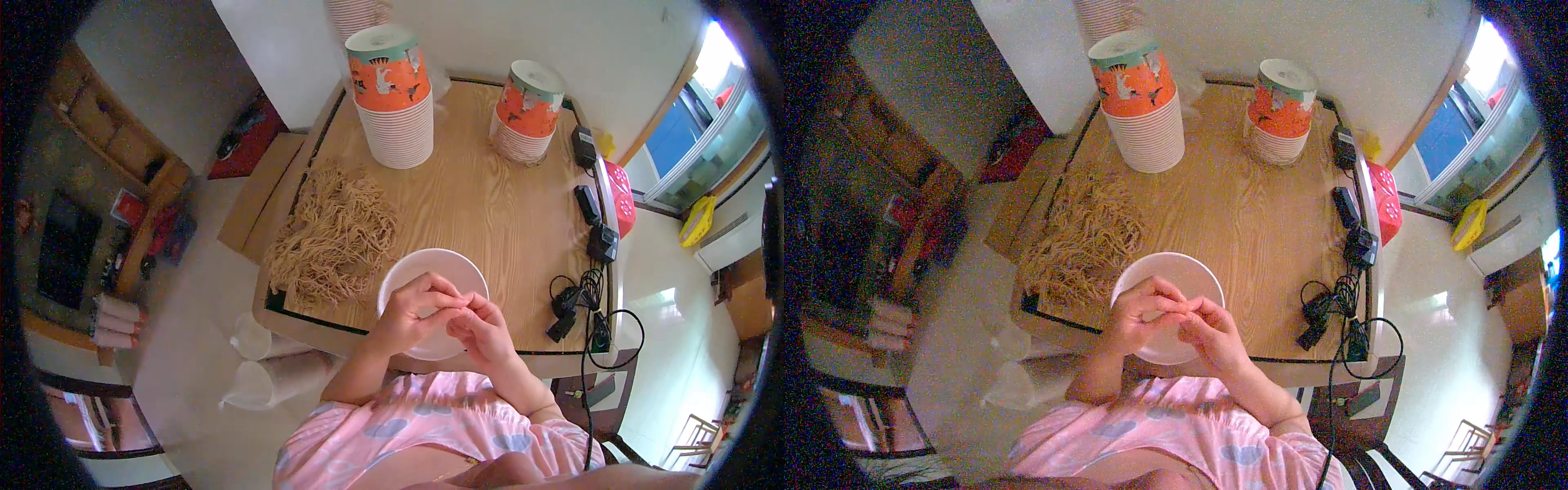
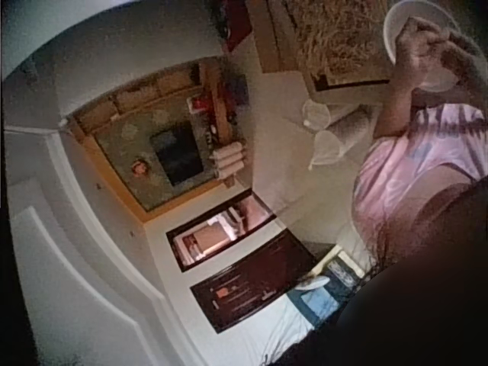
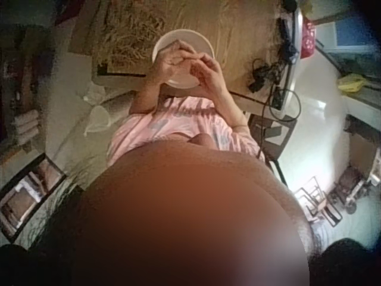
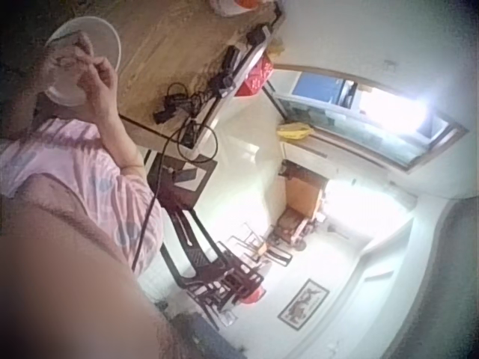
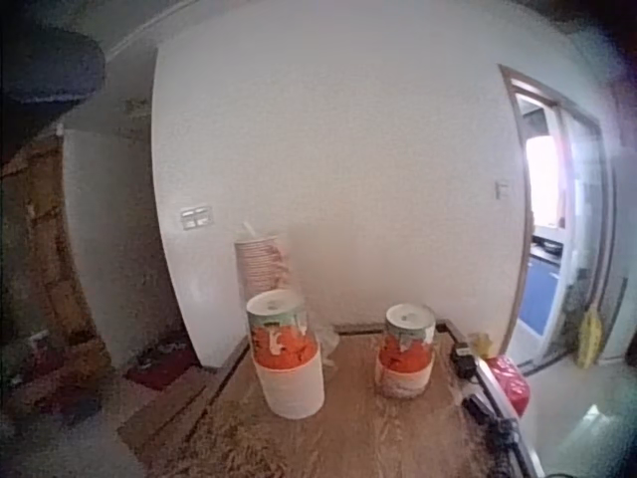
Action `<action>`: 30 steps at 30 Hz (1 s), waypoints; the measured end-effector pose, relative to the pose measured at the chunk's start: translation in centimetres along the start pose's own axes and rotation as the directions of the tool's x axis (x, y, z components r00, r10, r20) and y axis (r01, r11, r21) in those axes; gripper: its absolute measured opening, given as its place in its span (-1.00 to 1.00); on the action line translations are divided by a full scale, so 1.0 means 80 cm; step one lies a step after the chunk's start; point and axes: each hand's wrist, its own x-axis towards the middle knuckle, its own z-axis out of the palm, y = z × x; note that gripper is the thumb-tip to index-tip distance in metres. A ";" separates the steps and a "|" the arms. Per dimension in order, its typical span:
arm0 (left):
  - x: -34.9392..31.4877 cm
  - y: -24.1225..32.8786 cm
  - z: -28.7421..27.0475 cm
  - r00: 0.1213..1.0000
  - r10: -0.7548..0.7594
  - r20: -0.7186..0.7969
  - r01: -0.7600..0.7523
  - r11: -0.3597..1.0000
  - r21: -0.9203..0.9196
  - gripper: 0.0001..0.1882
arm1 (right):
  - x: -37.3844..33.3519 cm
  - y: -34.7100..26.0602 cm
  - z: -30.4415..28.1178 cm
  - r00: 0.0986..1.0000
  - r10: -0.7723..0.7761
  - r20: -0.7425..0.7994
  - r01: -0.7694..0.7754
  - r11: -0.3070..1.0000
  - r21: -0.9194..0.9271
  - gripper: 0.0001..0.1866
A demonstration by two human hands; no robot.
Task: Threading a thin white string through pre-punched holes in paper bowls to assemble them.
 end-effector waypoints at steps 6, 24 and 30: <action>0.004 0.005 0.006 0.994 -0.001 -0.112 0.018 0.989 0.147 -0.88 | 0.000 -0.001 -0.002 1.000 -0.022 -0.002 0.022 1.000 -0.014 -0.95; 0.021 0.010 0.023 0.989 0.144 -0.035 -0.113 0.885 0.451 -0.76 | -0.010 -0.004 -0.013 0.993 -0.077 -0.087 0.065 0.990 -0.129 -0.93; 0.005 0.019 -0.017 0.938 -0.002 -0.347 0.196 0.828 0.525 -0.56 | -0.005 0.000 -0.036 0.988 -0.079 -0.133 0.067 0.994 -0.091 -0.94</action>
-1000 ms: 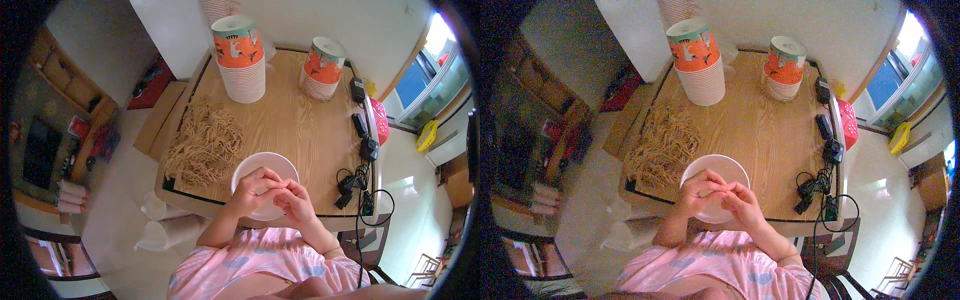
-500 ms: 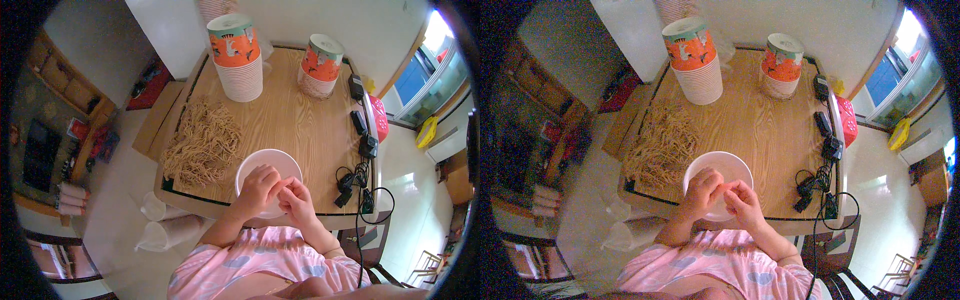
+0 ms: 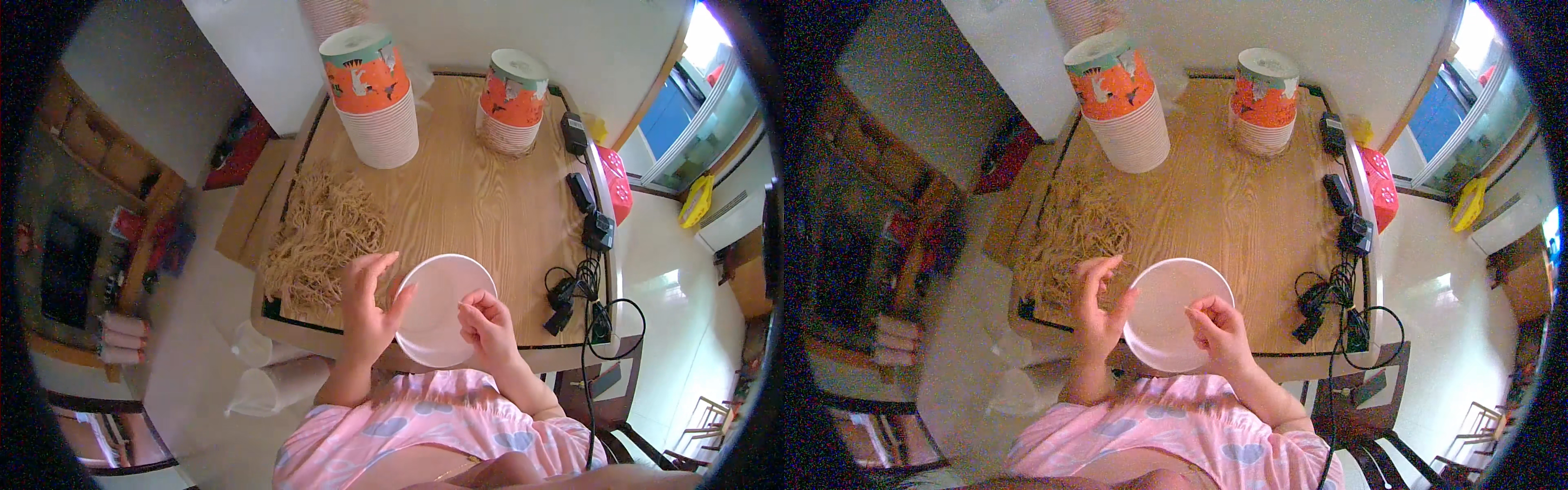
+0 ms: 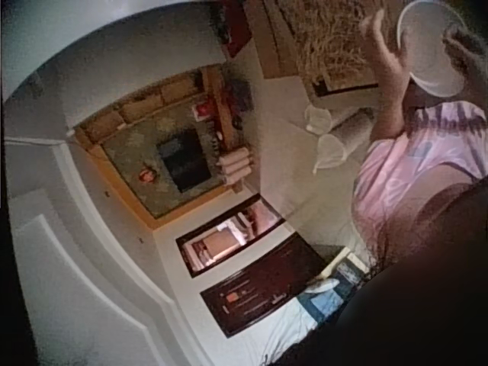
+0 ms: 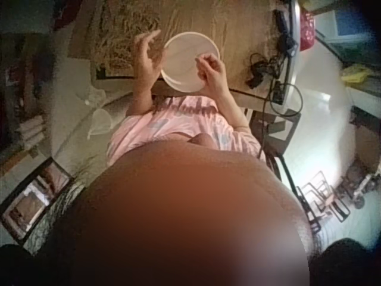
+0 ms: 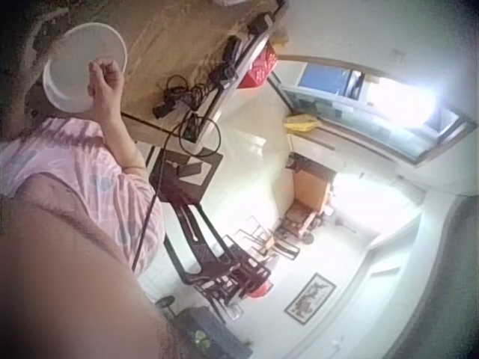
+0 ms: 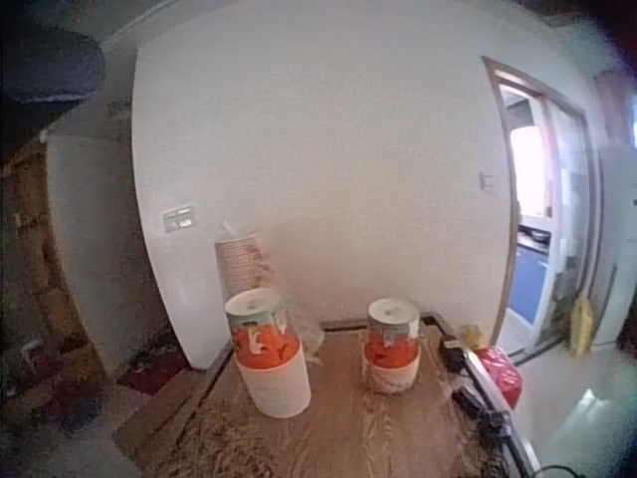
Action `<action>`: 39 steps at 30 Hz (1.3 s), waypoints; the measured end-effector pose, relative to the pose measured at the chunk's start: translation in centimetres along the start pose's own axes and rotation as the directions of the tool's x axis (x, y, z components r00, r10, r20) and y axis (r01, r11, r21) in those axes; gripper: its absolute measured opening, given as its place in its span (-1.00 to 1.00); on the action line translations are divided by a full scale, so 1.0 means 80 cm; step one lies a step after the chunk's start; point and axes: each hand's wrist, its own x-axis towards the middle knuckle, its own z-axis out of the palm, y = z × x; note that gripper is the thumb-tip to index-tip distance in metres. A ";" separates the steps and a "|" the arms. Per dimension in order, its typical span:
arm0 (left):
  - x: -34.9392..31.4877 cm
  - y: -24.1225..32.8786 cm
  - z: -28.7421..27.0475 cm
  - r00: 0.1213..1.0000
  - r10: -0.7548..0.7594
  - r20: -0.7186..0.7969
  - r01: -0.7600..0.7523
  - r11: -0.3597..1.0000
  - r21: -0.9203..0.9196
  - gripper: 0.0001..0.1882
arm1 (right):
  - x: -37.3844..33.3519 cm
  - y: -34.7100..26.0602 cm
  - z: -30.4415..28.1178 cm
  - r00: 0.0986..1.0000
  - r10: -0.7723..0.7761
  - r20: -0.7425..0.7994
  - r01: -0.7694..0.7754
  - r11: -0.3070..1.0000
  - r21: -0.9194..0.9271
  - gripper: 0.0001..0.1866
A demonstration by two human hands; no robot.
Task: Threading a thin white string through pre-punched holes in paper bowls to assemble them.
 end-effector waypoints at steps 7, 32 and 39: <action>-0.037 0.009 0.009 0.987 -0.027 0.158 0.055 0.983 -0.174 -0.66 | 0.006 0.016 -0.001 0.995 0.098 0.036 -0.100 0.993 0.069 -0.93; -0.046 0.005 0.036 0.990 -0.107 0.088 0.130 0.936 -0.327 -0.82 | 0.011 0.031 0.032 0.990 0.137 0.036 -0.141 0.932 0.335 -0.80; -0.042 -0.013 0.047 0.958 -0.273 0.089 0.283 0.841 -0.462 -0.86 | 0.018 0.030 0.033 0.996 0.059 0.067 -0.080 0.929 0.362 -0.91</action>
